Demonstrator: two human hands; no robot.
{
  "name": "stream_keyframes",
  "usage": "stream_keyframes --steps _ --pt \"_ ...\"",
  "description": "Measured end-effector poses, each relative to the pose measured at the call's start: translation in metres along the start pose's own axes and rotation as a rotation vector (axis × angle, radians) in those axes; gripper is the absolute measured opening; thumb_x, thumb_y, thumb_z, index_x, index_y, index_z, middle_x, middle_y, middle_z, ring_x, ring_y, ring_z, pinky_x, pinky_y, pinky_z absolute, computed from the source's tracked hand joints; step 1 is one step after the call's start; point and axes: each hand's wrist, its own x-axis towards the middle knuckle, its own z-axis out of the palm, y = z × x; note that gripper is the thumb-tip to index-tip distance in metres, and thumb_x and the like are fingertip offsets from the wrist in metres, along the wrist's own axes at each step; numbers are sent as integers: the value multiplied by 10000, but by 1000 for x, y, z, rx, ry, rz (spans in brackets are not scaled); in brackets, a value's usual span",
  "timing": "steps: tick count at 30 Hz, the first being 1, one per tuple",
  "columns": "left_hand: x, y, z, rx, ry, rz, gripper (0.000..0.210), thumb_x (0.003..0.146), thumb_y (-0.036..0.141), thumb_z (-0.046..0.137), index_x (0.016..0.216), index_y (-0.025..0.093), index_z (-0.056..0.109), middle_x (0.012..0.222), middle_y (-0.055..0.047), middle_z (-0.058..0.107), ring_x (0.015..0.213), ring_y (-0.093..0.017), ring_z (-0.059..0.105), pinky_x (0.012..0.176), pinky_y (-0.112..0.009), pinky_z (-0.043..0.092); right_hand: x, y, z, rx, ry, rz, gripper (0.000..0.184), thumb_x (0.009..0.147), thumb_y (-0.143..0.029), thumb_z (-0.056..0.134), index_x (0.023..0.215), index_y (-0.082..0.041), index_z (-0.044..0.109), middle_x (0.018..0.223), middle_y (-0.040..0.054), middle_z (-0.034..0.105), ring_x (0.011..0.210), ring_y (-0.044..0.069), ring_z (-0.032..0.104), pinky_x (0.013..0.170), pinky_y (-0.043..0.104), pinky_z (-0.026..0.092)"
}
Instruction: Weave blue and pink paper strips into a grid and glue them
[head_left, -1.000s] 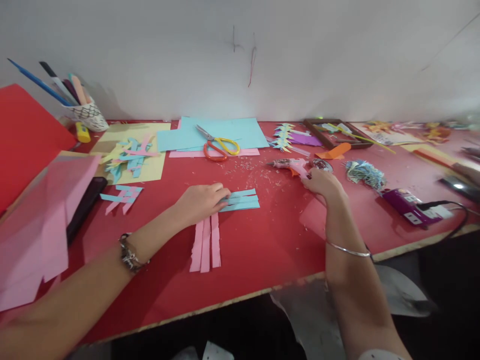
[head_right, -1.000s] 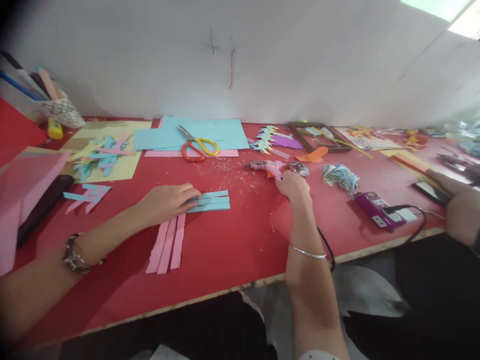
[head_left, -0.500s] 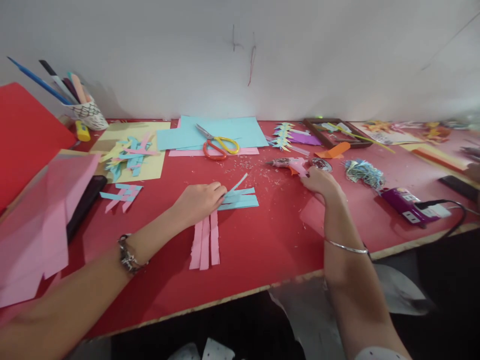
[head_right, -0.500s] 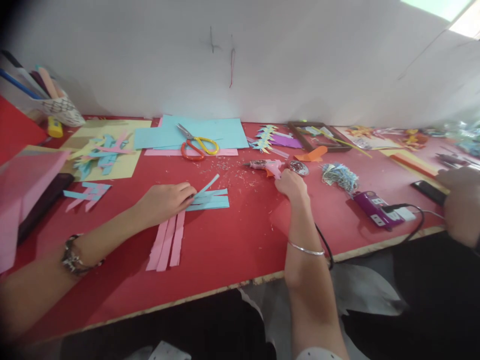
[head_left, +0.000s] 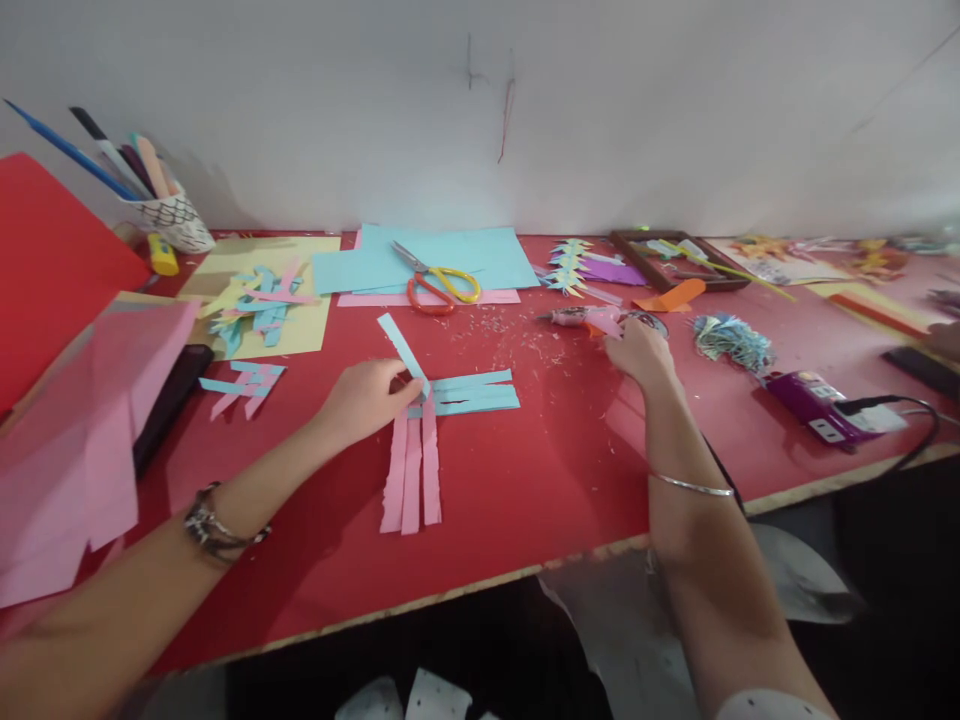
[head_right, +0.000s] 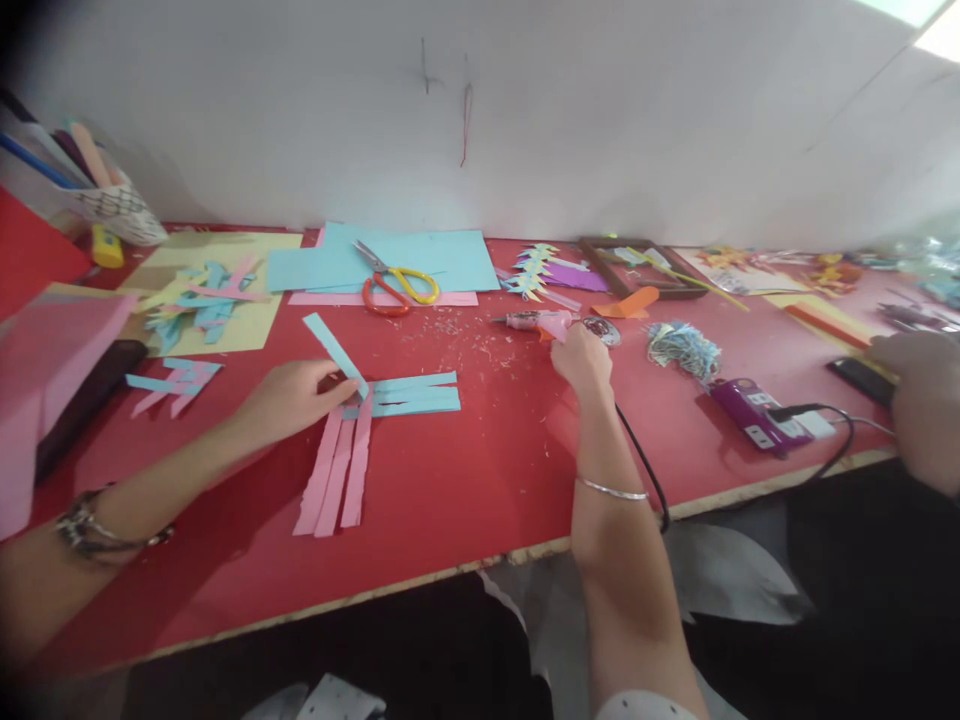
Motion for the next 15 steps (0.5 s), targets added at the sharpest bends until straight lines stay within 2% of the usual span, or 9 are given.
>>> stream_keyframes --steps 6,11,15 --pt "-2 -14 0 -333 -105 -106 269 769 381 453 709 198 641 764 -20 720 802 -216 649 682 -285 493 0 0 0 42 41 -1 325 734 -228 407 993 -157 590 936 140 654 836 258 594 592 304 420" --pt "-7 -21 6 -452 -52 -13 275 791 374 425 730 204 632 814 -8 701 840 -192 623 766 -280 475 -3 -4 -5 108 67 -43 241 725 -239 389 803 -161 603 803 125 646 742 235 576 559 287 384" --pt "-9 -22 7 -439 -35 25 272 801 363 416 738 198 622 814 -11 685 824 -183 613 758 -271 459 -10 -13 -10 187 72 -90 262 726 -387 458 808 -167 574 766 86 618 680 204 543 559 280 370"
